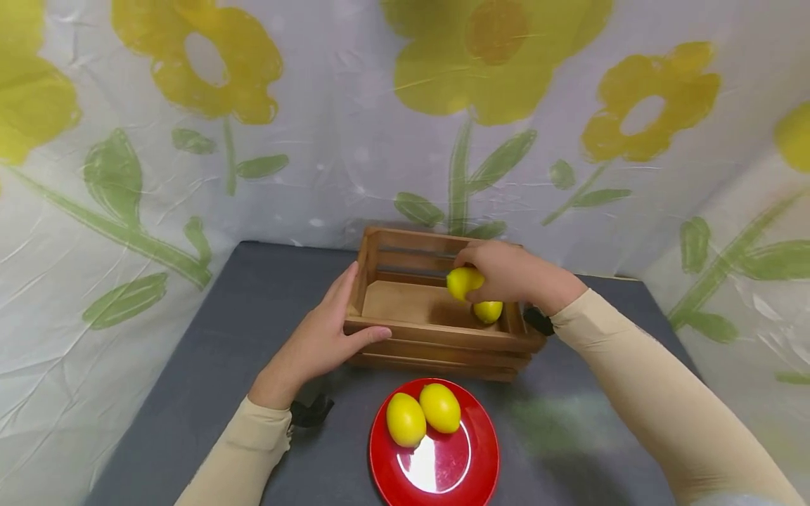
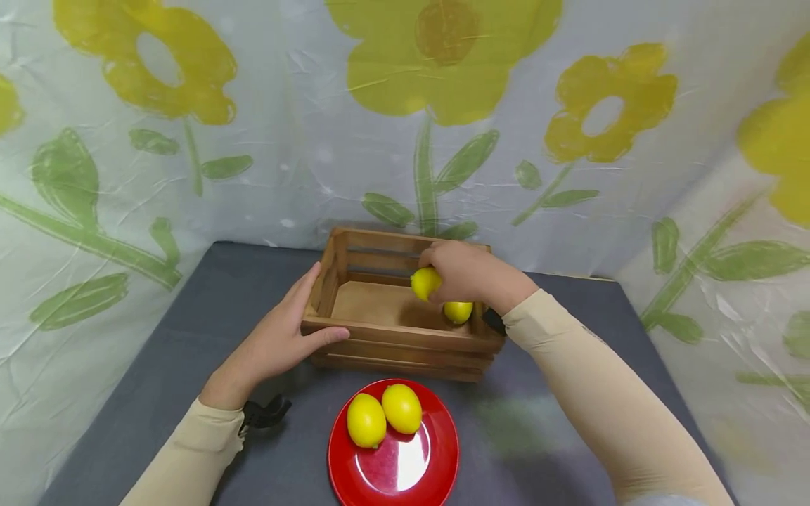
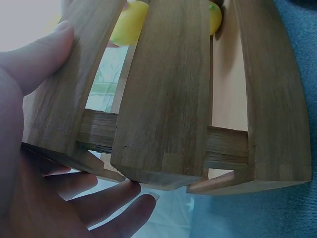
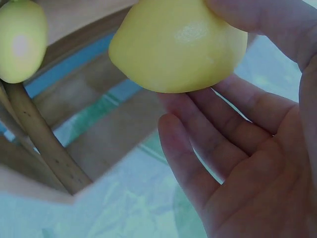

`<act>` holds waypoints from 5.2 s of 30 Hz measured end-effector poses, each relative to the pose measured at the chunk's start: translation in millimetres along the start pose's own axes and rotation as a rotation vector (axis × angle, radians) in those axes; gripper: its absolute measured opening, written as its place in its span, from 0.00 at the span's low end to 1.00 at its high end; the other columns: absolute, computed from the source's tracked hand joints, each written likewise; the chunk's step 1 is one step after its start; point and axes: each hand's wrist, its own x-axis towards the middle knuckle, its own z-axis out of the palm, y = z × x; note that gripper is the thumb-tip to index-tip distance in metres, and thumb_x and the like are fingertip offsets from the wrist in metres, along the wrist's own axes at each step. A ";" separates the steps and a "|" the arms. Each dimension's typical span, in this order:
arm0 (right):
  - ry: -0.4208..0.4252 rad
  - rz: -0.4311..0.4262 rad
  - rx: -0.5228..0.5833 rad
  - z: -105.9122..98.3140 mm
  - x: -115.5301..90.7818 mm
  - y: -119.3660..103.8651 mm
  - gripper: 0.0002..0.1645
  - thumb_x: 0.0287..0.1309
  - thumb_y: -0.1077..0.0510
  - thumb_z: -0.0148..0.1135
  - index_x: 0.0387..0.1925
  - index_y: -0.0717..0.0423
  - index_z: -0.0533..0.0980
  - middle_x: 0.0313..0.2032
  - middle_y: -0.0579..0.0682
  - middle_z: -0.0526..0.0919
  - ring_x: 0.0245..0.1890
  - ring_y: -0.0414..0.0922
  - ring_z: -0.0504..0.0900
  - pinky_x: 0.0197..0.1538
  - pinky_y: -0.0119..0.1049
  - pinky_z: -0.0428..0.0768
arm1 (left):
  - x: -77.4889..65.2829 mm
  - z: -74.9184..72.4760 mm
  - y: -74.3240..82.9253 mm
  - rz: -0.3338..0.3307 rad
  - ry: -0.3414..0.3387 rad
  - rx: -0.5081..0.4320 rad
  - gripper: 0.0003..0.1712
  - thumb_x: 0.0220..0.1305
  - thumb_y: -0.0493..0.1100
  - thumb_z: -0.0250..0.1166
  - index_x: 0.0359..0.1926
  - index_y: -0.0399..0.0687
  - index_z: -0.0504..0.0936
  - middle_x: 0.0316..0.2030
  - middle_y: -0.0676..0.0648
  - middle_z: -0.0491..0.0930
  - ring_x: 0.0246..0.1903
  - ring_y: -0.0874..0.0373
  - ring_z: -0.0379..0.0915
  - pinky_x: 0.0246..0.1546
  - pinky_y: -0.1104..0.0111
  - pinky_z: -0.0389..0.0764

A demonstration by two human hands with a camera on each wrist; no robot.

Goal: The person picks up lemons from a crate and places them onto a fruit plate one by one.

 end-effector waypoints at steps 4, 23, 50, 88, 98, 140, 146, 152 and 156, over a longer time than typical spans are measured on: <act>0.042 -0.018 0.028 -6.1 -14.2 -4.8 0.30 0.61 0.55 0.79 0.62 0.58 0.82 0.58 0.53 0.84 0.50 0.51 0.83 0.54 0.48 0.86 | 1.5 -2.1 -2.9 0.000 -0.001 0.002 0.74 0.60 0.80 0.71 0.89 0.65 0.33 0.89 0.51 0.38 0.87 0.44 0.46 0.81 0.38 0.61; 0.313 -0.151 -0.060 -21.3 -86.5 -55.7 0.30 0.51 0.54 0.85 0.56 0.51 0.83 0.49 0.44 0.84 0.41 0.43 0.81 0.45 0.41 0.86 | 5.5 -10.9 -12.2 -0.025 -0.005 0.015 0.75 0.59 0.80 0.71 0.89 0.64 0.32 0.89 0.49 0.38 0.87 0.41 0.46 0.81 0.36 0.60; 0.153 -0.240 0.053 68.4 -118.5 -111.7 0.32 0.53 0.44 0.85 0.58 0.44 0.83 0.51 0.38 0.84 0.48 0.36 0.82 0.53 0.33 0.88 | 8.6 -16.7 -13.8 -0.022 -0.010 0.029 0.76 0.59 0.79 0.71 0.89 0.64 0.30 0.89 0.50 0.37 0.87 0.40 0.44 0.81 0.35 0.58; -0.052 -0.148 0.288 157.5 -118.7 -123.3 0.29 0.64 0.38 0.77 0.63 0.33 0.79 0.52 0.29 0.81 0.47 0.29 0.75 0.56 0.35 0.85 | 9.8 -14.2 -14.4 -0.028 -0.020 0.027 0.75 0.61 0.78 0.71 0.88 0.65 0.30 0.89 0.49 0.37 0.87 0.40 0.43 0.81 0.34 0.57; -0.065 -0.121 0.310 160.8 -114.6 -127.6 0.30 0.64 0.37 0.75 0.65 0.32 0.79 0.57 0.29 0.82 0.53 0.31 0.77 0.64 0.42 0.85 | 9.2 -15.0 -13.5 -0.038 -0.023 0.029 0.74 0.61 0.79 0.70 0.88 0.67 0.29 0.89 0.50 0.36 0.87 0.41 0.43 0.81 0.34 0.57; 0.061 -0.179 0.246 158.7 -113.9 -126.0 0.28 0.63 0.37 0.77 0.62 0.35 0.81 0.52 0.31 0.82 0.48 0.31 0.77 0.57 0.35 0.85 | 8.2 -15.7 -12.5 -0.032 -0.021 0.022 0.74 0.61 0.79 0.70 0.88 0.67 0.29 0.89 0.51 0.36 0.87 0.41 0.43 0.81 0.34 0.58; 0.112 -0.191 0.199 150.0 -117.1 -122.9 0.28 0.62 0.39 0.78 0.60 0.40 0.83 0.52 0.35 0.84 0.49 0.34 0.80 0.57 0.35 0.86 | 8.2 -15.1 -13.9 -0.033 -0.019 0.020 0.74 0.61 0.79 0.70 0.88 0.67 0.29 0.89 0.51 0.36 0.87 0.41 0.42 0.81 0.34 0.57; 0.149 -0.184 0.182 130.1 -118.2 -115.7 0.29 0.61 0.41 0.79 0.60 0.46 0.84 0.54 0.40 0.86 0.51 0.37 0.83 0.58 0.39 0.88 | 8.1 -14.7 -14.9 -0.030 -0.013 0.023 0.75 0.61 0.79 0.71 0.88 0.64 0.29 0.89 0.50 0.36 0.87 0.41 0.43 0.81 0.34 0.58; 0.189 -0.167 0.148 110.8 -118.2 -108.2 0.30 0.60 0.42 0.81 0.60 0.48 0.84 0.53 0.42 0.86 0.49 0.38 0.83 0.53 0.37 0.89 | 8.6 -14.8 -14.8 -0.025 -0.013 0.022 0.75 0.61 0.79 0.71 0.89 0.64 0.30 0.89 0.50 0.36 0.87 0.41 0.43 0.81 0.34 0.57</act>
